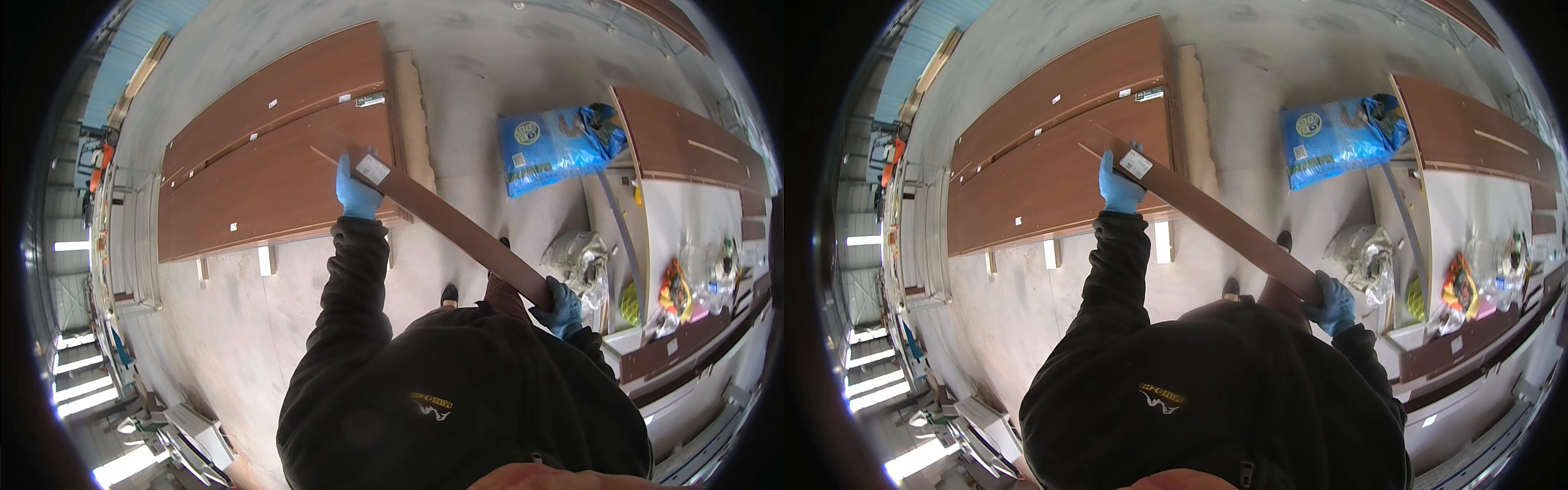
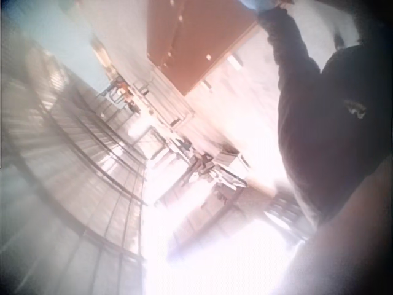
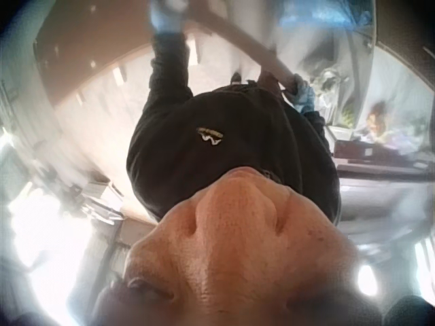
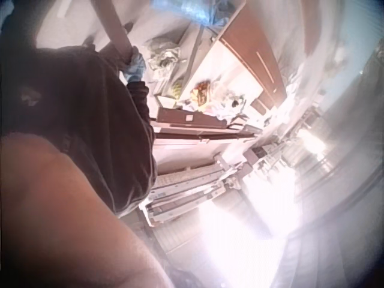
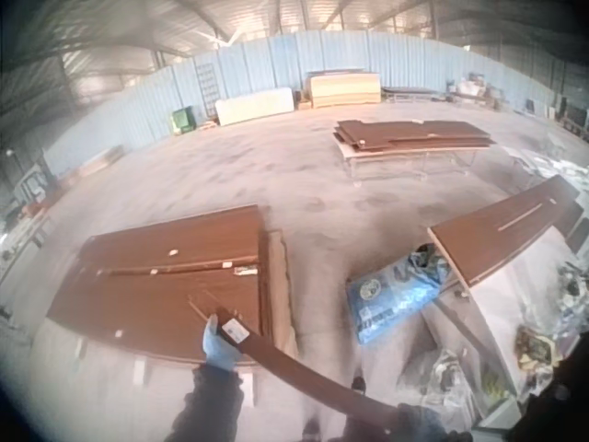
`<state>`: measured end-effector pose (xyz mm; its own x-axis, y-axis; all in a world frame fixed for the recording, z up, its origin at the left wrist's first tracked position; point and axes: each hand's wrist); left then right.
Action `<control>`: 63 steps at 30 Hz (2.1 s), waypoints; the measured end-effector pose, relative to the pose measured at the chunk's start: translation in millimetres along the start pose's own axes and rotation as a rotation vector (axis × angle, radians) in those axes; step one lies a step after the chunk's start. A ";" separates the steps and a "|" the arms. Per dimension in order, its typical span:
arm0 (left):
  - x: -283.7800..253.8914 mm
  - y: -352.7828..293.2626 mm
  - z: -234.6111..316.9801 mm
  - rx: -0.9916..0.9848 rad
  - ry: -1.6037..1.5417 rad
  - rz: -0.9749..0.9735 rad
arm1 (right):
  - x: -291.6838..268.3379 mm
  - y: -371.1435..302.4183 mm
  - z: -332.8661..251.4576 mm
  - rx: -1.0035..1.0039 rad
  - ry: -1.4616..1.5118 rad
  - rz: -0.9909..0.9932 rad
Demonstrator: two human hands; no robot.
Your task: The person puts on blue gloves, picks up a water bottle and a roll of tape, then handles several brown wooden panels and thin strips. They place the strips onto the panels and stack the panels on the floor.
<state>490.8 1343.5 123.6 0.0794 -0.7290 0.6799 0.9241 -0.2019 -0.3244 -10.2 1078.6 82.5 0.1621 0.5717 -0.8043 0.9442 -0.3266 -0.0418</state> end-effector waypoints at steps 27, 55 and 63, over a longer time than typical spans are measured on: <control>-142.6 123.9 -140.6 -0.552 0.322 0.773 | 88.1 758.9 60.3 -0.258 -0.263 -0.286; -35.9 280.4 -199.1 -0.711 0.092 0.934 | 374.2 1095.1 34.2 -0.426 -0.166 -0.477; -38.5 294.1 -216.3 -0.756 0.091 1.002 | 437.2 1117.1 27.7 -0.489 -0.065 -0.424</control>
<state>678.6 1170.6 -140.2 0.5672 -0.8148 -0.1203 0.0258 0.1635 -0.9862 1107.6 942.9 -332.3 -0.2570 0.5242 -0.8119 0.9463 0.3070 -0.1013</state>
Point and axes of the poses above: each hand's wrist, its own y-axis towards the middle knuckle, its own x-axis out of the palm, z = x × y, and after that the axes turned 2 degrees about y, right-handed
